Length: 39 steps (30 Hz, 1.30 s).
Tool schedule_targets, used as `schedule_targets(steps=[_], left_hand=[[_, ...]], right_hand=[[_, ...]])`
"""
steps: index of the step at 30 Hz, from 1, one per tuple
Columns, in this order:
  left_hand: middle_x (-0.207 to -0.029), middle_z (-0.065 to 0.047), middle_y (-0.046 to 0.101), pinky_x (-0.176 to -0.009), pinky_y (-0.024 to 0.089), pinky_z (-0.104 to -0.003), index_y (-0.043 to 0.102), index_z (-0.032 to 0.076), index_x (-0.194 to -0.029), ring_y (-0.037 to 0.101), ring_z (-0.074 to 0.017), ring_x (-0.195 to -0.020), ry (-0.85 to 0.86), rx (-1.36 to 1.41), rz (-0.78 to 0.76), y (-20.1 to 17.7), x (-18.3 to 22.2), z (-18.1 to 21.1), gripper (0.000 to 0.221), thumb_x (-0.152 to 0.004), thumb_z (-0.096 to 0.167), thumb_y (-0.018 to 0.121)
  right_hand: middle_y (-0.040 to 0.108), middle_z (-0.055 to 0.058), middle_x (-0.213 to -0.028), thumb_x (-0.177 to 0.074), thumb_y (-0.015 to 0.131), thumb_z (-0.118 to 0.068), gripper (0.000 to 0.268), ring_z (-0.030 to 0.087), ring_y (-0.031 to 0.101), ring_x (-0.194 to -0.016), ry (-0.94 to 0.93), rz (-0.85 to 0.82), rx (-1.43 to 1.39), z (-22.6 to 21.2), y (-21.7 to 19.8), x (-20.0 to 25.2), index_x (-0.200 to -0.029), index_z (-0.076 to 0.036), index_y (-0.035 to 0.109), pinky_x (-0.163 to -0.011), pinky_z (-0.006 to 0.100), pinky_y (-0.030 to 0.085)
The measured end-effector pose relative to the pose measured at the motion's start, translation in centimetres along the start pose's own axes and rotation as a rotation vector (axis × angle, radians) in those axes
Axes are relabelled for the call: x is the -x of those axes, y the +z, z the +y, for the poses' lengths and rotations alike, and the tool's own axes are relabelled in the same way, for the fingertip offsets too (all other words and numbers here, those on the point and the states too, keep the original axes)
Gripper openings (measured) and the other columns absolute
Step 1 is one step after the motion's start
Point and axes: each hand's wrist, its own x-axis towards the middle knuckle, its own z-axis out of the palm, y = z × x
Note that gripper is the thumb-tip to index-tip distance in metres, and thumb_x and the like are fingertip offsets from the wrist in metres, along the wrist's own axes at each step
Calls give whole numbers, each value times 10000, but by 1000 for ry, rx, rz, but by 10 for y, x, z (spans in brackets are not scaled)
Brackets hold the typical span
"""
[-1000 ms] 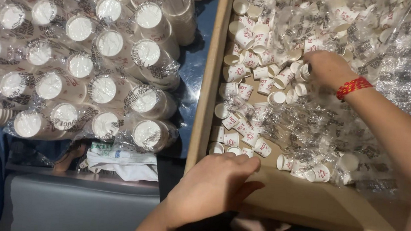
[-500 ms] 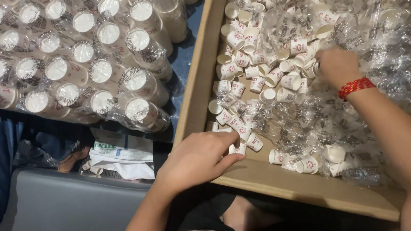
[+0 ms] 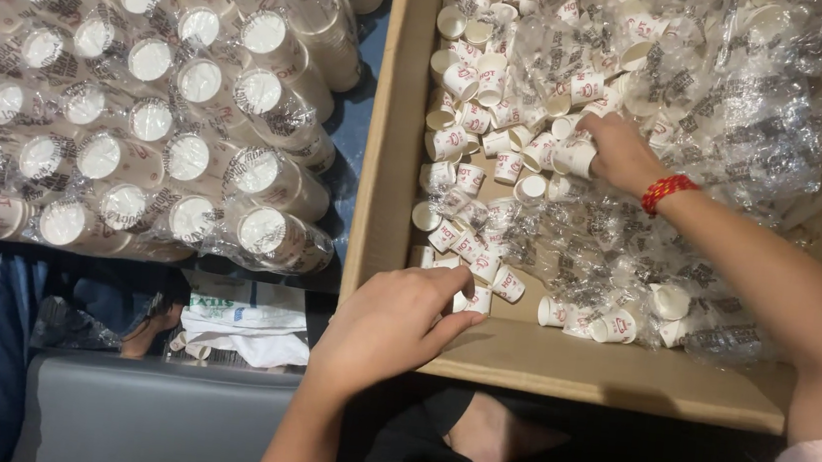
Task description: Packaging small paper cups into plastic sleeves and then into a cardboard box.
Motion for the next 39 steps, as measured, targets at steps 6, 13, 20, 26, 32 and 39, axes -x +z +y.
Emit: schedule_targets(steps=[6,13,20,26,32,39], left_hand=[[-792,-201,680,-682,498,-532,610,27,-1008,667,-418,-804,32,15,-14,1,1,-6,347,-953,370,632],[-790,-193,674,-685,497,-529,588,27,-959,666,-414,-809,75,49,16,2,2,-10,345,-965,369,633],[-815,-191,685,-703,500,-526,601,32,-1002,670,-409,-820,20,18,-32,0,0,-7,349,-966,379,621],[-1355,-262,521,-873,524,-481,410,30,-1438,597,-445,-1158,11,-25,180,11,0,-12,644,-941,350,666],[-1556,-249,347,-973,504,-489,188,98,-1587,524,-474,-1305,-15,51,276,5,-1,-2,893,-908,262,743],[-1516,-219,427,-897,517,-503,284,123,-1565,630,-431,-1153,-28,22,281,4,1,0,758,-928,194,690]], right_hand=[[591,185,-1212,-745,614,105,748,363,617,-1070,-137,-87,-67,-27,24,9,-1446,-134,516,-893,460,519],[649,179,-1141,-792,710,-4,590,358,643,-1053,-158,-74,-124,-31,20,0,-1349,-116,550,-920,460,512],[642,74,-921,-868,758,-200,333,217,619,-868,-39,-167,-394,-4,32,-16,-1143,-90,606,-781,378,505],[627,-6,-968,-853,699,-217,241,108,585,-884,-49,-459,-866,-70,-20,-8,-1038,-86,617,-757,302,491],[633,-3,-1084,-853,666,-207,328,110,590,-1050,-278,-689,-1066,-196,-74,43,-1146,-72,612,-903,294,476],[632,83,-1138,-900,712,-228,401,175,576,-1064,-270,-715,-1116,-214,-68,61,-1194,11,581,-929,320,488]])
